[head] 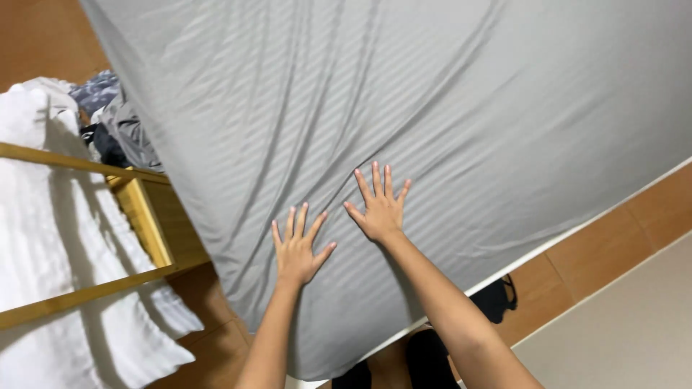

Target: The person smooths a gray fitted sheet over a mattress, tucking the edges under. They then use a rainbow feather duster to wipe the sheet surface. Finally, they place several white pillows at the head of the bed and arrange them.

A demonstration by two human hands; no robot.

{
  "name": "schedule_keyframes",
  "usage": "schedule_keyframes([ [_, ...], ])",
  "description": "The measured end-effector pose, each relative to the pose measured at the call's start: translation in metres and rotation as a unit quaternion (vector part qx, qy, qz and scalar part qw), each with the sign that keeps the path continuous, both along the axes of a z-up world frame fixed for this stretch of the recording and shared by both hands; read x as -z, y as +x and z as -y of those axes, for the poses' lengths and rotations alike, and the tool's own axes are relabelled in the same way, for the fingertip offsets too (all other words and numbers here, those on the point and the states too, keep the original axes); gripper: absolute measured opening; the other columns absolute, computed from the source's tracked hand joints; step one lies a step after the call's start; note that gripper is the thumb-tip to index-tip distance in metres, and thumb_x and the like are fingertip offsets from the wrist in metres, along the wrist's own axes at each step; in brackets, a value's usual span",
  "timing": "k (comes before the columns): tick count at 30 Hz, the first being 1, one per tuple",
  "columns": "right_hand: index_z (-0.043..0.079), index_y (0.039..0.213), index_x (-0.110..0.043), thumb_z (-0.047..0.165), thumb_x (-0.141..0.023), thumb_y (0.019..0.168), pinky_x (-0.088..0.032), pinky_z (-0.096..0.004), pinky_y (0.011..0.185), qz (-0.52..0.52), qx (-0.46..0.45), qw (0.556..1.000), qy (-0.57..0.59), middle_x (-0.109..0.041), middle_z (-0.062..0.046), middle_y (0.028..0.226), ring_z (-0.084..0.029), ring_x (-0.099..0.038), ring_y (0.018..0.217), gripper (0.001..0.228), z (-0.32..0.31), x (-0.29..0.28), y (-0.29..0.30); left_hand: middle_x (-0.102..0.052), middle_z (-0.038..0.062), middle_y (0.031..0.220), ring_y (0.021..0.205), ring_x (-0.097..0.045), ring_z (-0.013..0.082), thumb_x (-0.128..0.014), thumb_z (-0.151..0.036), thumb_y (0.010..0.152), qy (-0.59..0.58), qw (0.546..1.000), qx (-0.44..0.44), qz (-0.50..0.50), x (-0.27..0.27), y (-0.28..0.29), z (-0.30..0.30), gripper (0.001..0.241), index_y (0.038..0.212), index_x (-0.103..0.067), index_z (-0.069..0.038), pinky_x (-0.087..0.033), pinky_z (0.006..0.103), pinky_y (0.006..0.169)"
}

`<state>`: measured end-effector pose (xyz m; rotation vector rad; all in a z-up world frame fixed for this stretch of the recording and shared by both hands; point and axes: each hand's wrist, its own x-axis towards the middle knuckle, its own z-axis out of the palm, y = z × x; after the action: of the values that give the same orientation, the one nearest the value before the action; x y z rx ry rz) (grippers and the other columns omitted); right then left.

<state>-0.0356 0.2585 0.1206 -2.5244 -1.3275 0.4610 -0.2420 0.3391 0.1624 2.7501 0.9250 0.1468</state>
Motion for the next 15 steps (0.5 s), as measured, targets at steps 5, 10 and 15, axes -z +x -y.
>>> schedule_keyframes([
  [5, 0.038, 0.162, -0.022, 0.083, -0.052, 0.082, 0.006, -0.076, 0.114, 0.021, -0.002, 1.0, 0.008, -0.002, -0.01, 0.173, -0.037, 0.002, 0.158, 0.097, -0.024, 0.002, -0.015, -0.014, 0.009, 0.171, 0.158, -0.005, 0.0341, -0.058, -0.078, 0.082, -0.063, 0.992, -0.102, -0.038, 0.016, -0.008, -0.051, 0.086, 0.156, -0.038, -0.04, 0.0, 0.0669, 0.121],
  [10, 0.039, 0.161, -0.021, 0.09, -0.058, 0.068, 0.007, -0.077, 0.113, -0.008, -0.007, 1.0, -0.008, -0.001, -0.01, 0.173, -0.037, 0.004, 0.158, 0.113, -0.025, -0.012, -0.01, 0.001, 0.011, 0.171, 0.156, 0.008, 0.0373, -0.059, -0.082, 0.08, -0.101, 0.98, -0.142, -0.091, 0.011, -0.001, -0.06, 0.096, 0.16, -0.025, -0.042, 0.005, 0.0684, 0.119],
  [15, 0.04, 0.162, -0.018, 0.092, -0.058, 0.065, 0.008, -0.078, 0.111, -0.053, -0.013, 0.995, -0.082, 0.003, -0.01, 0.171, -0.038, 0.008, 0.157, 0.117, -0.032, -0.031, -0.002, 0.007, 0.01, 0.173, 0.158, 0.013, 0.0371, -0.06, -0.086, 0.075, -0.163, 0.974, -0.108, -0.113, 0.006, -0.001, -0.062, 0.105, 0.163, -0.021, -0.043, 0.007, 0.0675, 0.12],
])
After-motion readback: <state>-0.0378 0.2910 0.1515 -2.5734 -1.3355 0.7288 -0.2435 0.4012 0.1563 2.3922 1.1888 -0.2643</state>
